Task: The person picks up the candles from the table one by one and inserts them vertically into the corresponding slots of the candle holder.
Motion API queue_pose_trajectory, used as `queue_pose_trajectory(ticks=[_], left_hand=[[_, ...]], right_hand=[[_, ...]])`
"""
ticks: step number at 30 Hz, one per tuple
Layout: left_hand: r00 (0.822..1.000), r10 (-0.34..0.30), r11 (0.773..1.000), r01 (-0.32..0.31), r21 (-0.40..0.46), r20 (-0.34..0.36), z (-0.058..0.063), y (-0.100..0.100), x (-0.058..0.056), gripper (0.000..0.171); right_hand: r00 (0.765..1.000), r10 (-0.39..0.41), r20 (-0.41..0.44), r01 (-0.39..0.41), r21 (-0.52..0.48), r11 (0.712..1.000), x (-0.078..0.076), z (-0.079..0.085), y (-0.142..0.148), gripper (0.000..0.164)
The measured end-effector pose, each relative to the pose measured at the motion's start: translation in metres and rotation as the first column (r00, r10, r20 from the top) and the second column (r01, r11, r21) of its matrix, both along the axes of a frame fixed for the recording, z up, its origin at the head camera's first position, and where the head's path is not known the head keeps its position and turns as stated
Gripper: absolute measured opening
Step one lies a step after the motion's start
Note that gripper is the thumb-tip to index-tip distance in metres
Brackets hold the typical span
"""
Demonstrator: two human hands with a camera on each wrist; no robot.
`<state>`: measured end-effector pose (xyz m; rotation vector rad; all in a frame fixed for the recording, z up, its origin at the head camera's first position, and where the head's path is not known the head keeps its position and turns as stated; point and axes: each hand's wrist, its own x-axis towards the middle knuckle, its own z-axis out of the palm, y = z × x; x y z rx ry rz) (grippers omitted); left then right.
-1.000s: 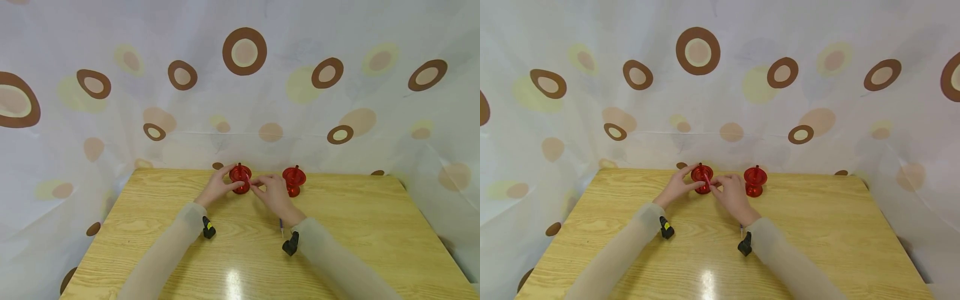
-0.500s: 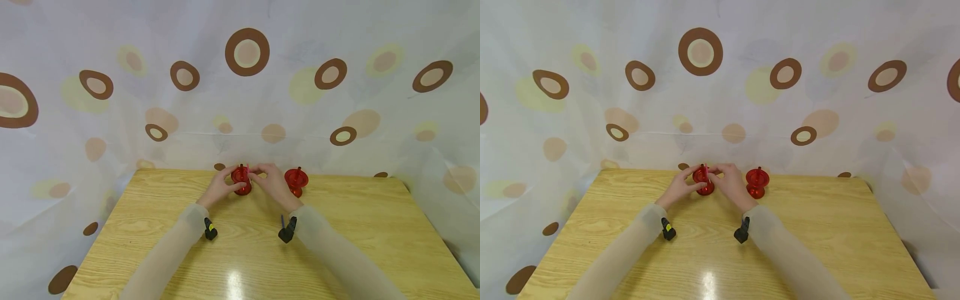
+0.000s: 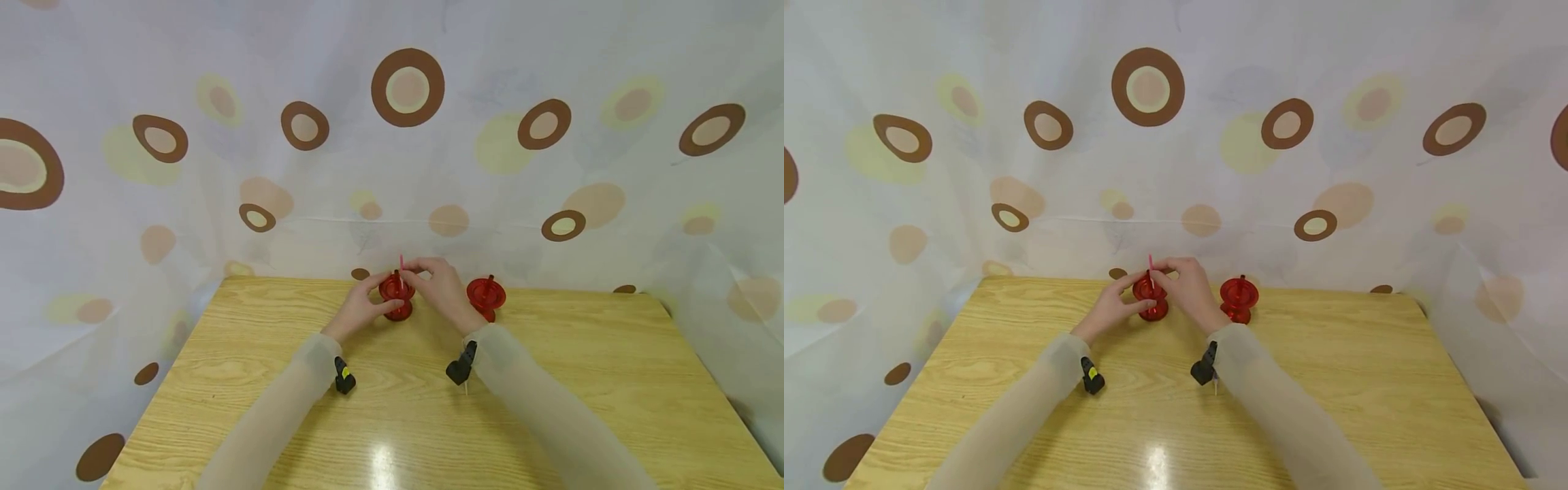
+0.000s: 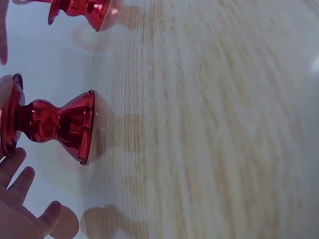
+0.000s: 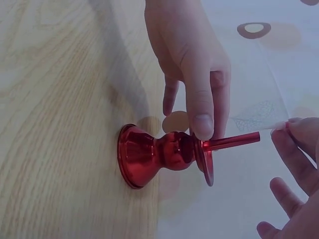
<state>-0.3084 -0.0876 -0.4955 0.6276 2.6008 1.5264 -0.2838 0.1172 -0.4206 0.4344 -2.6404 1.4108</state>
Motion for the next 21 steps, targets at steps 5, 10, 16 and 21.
queue_pose_trajectory(ticks=[5,10,16,21], left_hand=[[1.000,-0.005,1.000,0.005,0.011,-0.015,0.000,-0.001,0.000,0.073],[0.999,-0.003,1.000,0.003,0.001,-0.032,-0.001,-0.001,-0.002,0.075],[1.000,0.009,1.000,-0.010,-0.014,-0.010,-0.001,-0.002,-0.002,0.076],[1.000,0.006,1.000,-0.006,-0.020,-0.011,0.000,-0.002,-0.003,0.076]], right_hand=[[1.000,0.010,-0.011,-0.010,-0.021,1.000,-0.007,0.002,-0.003,0.023],[1.000,0.002,-0.029,-0.003,-0.016,1.000,-0.012,0.008,-0.007,0.022],[0.998,0.002,-0.065,-0.004,-0.020,1.000,-0.020,0.014,-0.010,0.020],[0.997,0.000,-0.077,-0.002,-0.029,1.000,-0.024,0.015,-0.011,0.021]])
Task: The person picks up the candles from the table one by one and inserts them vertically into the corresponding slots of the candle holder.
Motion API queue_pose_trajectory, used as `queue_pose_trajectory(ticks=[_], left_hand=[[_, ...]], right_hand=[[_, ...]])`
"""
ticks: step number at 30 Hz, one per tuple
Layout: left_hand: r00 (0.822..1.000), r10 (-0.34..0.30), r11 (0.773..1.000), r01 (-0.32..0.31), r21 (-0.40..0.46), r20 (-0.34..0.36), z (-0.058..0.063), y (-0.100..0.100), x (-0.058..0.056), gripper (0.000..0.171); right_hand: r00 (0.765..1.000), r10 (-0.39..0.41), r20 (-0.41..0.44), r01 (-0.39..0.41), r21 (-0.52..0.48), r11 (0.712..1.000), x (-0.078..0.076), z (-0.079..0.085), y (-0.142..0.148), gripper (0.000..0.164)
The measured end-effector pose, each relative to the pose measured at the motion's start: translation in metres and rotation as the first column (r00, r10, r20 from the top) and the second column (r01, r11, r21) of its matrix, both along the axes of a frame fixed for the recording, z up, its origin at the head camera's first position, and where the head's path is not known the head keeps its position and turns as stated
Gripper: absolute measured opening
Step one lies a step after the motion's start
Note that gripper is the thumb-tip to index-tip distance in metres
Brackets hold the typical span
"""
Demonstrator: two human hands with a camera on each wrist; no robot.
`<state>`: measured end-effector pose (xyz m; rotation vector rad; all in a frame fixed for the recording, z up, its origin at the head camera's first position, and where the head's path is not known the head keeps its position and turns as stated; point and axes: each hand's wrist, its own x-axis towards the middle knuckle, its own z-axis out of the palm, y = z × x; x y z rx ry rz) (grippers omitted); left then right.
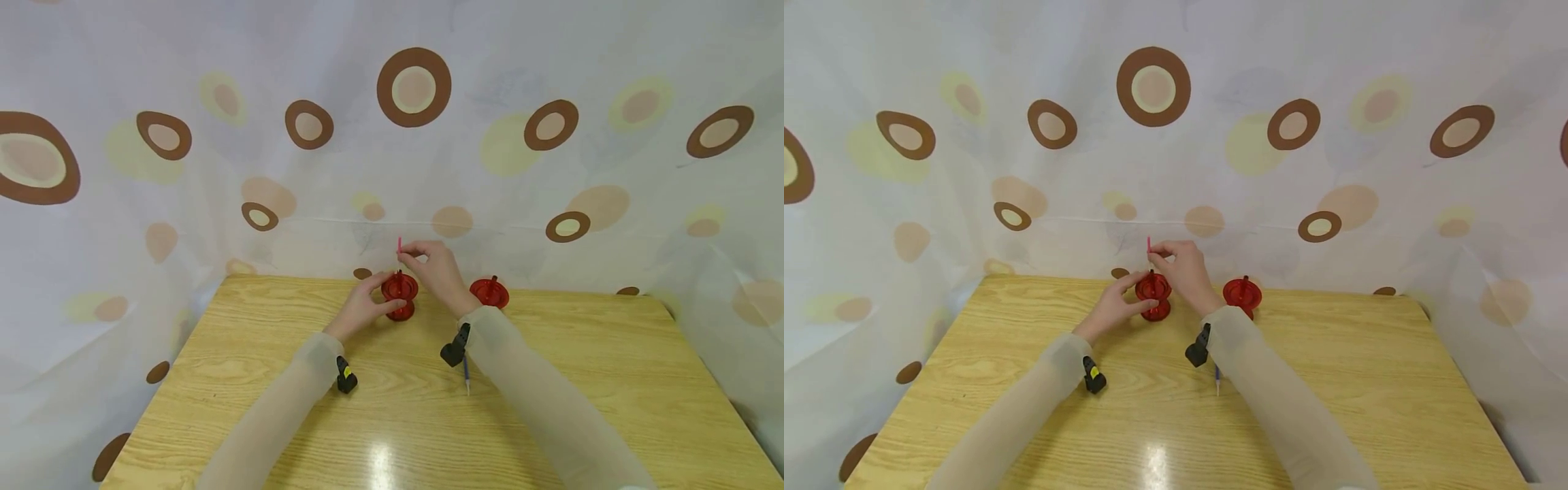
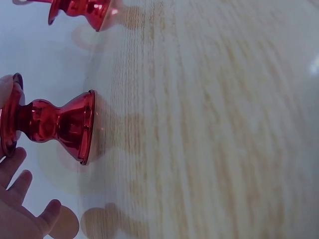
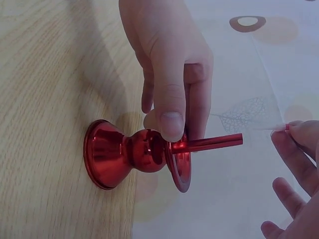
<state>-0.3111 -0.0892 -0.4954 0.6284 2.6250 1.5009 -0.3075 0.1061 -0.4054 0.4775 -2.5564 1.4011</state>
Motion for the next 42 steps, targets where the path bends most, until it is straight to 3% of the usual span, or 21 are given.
queue_pose_trajectory(ticks=[29,42], left_hand=[[0.998,-0.019,1.000,0.018,-0.014,-0.055,-0.002,0.001,0.000,0.074],[0.999,0.006,1.000,-0.006,-0.016,-0.046,-0.002,0.002,0.000,0.074]], right_hand=[[1.000,0.008,0.011,-0.008,0.051,0.999,-0.004,-0.008,0.001,0.022],[0.999,0.025,0.041,-0.027,0.048,0.998,-0.005,-0.009,0.001,0.024]])
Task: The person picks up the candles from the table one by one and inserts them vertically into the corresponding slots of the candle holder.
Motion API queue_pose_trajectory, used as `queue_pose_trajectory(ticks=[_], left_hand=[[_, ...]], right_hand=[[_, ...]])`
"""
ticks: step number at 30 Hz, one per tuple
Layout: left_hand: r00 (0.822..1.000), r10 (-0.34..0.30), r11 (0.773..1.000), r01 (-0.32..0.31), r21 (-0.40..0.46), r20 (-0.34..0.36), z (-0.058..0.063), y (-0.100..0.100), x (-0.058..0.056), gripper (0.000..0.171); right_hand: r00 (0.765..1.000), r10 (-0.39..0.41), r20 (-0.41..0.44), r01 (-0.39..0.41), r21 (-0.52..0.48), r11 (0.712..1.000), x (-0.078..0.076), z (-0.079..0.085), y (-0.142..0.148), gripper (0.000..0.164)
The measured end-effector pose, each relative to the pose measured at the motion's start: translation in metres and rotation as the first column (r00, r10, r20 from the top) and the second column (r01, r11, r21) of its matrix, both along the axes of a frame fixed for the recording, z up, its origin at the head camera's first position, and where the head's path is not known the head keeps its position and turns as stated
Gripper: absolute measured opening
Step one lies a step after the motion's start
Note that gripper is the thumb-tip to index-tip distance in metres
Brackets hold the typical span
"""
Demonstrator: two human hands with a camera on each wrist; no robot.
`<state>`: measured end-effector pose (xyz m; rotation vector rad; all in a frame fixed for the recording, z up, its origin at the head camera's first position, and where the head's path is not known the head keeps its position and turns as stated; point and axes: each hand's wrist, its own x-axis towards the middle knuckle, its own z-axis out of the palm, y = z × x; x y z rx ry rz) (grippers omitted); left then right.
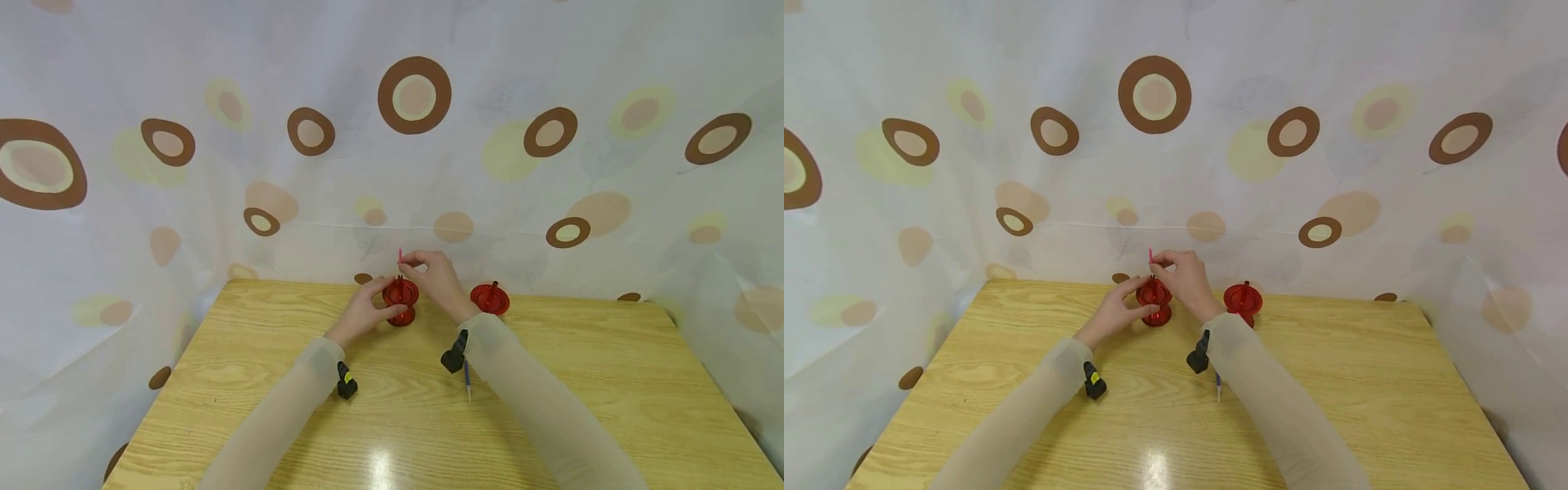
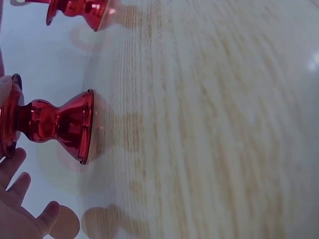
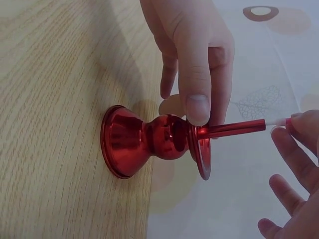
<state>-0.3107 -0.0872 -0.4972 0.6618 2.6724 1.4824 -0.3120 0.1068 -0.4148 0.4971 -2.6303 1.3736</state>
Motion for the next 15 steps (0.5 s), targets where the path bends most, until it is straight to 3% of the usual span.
queue_pose_trajectory(ticks=[15], left_hand=[[1.000,-0.007,1.000,0.007,-0.001,-0.005,0.0025,-0.0001,0.0005,0.073]], right_hand=[[1.000,0.003,-0.015,-0.003,-0.012,1.000,-0.0009,-0.0016,0.0007,0.023]])
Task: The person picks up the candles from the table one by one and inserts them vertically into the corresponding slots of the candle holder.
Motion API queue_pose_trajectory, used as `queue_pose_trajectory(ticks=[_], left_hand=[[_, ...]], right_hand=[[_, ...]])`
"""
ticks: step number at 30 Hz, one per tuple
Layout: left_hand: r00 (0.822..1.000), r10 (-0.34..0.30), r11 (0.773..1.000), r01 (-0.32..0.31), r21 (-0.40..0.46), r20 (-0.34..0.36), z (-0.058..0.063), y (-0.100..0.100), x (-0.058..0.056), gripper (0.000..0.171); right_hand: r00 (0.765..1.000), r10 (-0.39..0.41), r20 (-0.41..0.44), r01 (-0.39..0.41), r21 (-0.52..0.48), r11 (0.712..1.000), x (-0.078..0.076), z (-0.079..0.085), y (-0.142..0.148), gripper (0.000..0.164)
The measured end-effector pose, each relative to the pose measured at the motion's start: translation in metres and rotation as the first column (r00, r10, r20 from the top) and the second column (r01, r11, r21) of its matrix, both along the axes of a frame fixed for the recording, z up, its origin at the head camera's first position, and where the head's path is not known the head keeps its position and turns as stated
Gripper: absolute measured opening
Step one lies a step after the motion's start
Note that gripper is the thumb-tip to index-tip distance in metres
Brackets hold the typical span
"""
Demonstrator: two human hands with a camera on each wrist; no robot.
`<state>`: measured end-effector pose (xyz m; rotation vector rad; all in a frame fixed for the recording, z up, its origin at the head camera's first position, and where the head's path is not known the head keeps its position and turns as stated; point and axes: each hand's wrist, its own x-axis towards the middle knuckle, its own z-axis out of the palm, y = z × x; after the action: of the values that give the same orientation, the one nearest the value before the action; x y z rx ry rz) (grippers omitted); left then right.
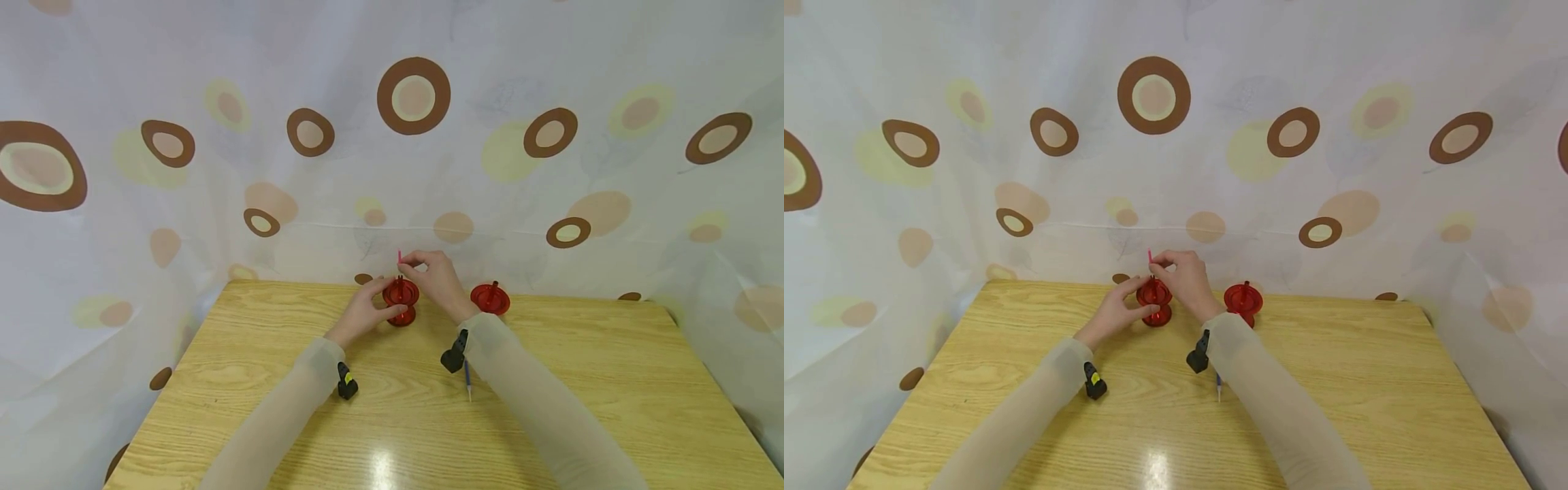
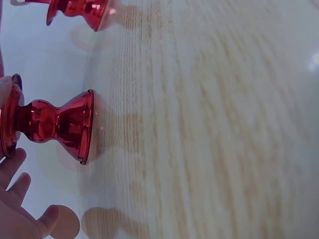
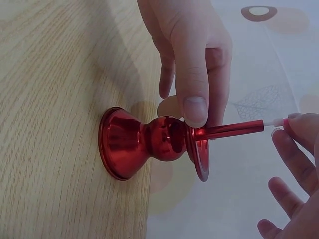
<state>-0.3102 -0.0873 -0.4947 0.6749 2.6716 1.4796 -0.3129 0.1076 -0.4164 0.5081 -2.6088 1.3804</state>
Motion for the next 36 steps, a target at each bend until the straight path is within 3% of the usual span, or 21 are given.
queue_pose_trajectory(ticks=[22,36], left_hand=[[1.000,-0.008,1.000,0.008,0.003,-0.015,-0.0028,0.0002,-0.0016,0.073],[0.999,0.002,1.000,-0.002,0.002,-0.037,-0.0048,0.0004,-0.0026,0.071]], right_hand=[[0.999,-0.015,-0.040,0.014,-0.014,1.000,0.0004,-0.0044,-0.0008,0.017],[0.993,-0.039,-0.109,0.045,0.052,0.998,0.0045,-0.0046,-0.0043,0.018]])
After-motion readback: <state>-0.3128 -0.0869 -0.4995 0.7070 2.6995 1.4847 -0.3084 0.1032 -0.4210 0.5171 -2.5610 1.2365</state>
